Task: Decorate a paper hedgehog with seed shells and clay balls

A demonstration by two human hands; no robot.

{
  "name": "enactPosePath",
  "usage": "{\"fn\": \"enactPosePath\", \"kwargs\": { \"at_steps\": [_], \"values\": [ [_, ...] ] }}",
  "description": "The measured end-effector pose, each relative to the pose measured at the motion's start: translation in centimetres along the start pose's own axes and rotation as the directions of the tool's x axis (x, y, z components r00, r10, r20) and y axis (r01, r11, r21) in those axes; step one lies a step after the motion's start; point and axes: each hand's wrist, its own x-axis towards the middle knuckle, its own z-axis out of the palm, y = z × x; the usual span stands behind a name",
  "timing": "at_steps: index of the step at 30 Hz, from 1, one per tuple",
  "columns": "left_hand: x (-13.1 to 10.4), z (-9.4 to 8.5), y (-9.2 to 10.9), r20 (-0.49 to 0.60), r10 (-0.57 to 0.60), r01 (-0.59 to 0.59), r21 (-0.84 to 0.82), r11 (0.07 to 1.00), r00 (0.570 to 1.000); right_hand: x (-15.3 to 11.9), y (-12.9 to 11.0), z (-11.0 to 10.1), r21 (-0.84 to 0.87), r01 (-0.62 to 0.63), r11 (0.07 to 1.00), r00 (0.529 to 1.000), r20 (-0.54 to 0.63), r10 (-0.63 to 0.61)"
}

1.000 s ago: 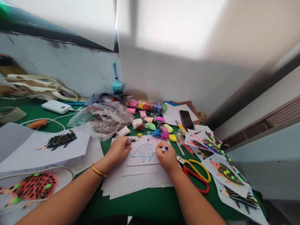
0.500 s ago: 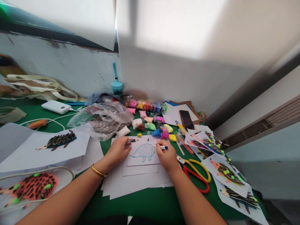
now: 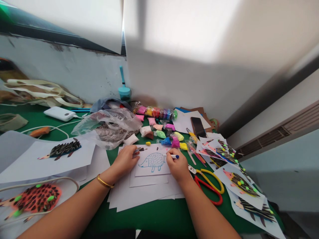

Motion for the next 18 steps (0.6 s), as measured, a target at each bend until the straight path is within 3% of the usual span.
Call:
{"fn": "enactPosePath", "kwargs": {
  "at_steps": [18],
  "values": [
    [0.00,-0.04,-0.05,-0.009,0.012,-0.012,-0.005,1.000,1.000,0.03,-0.07,-0.11,-0.023,-0.015,1.000,1.000,0.015,0.015]
  ]
}}
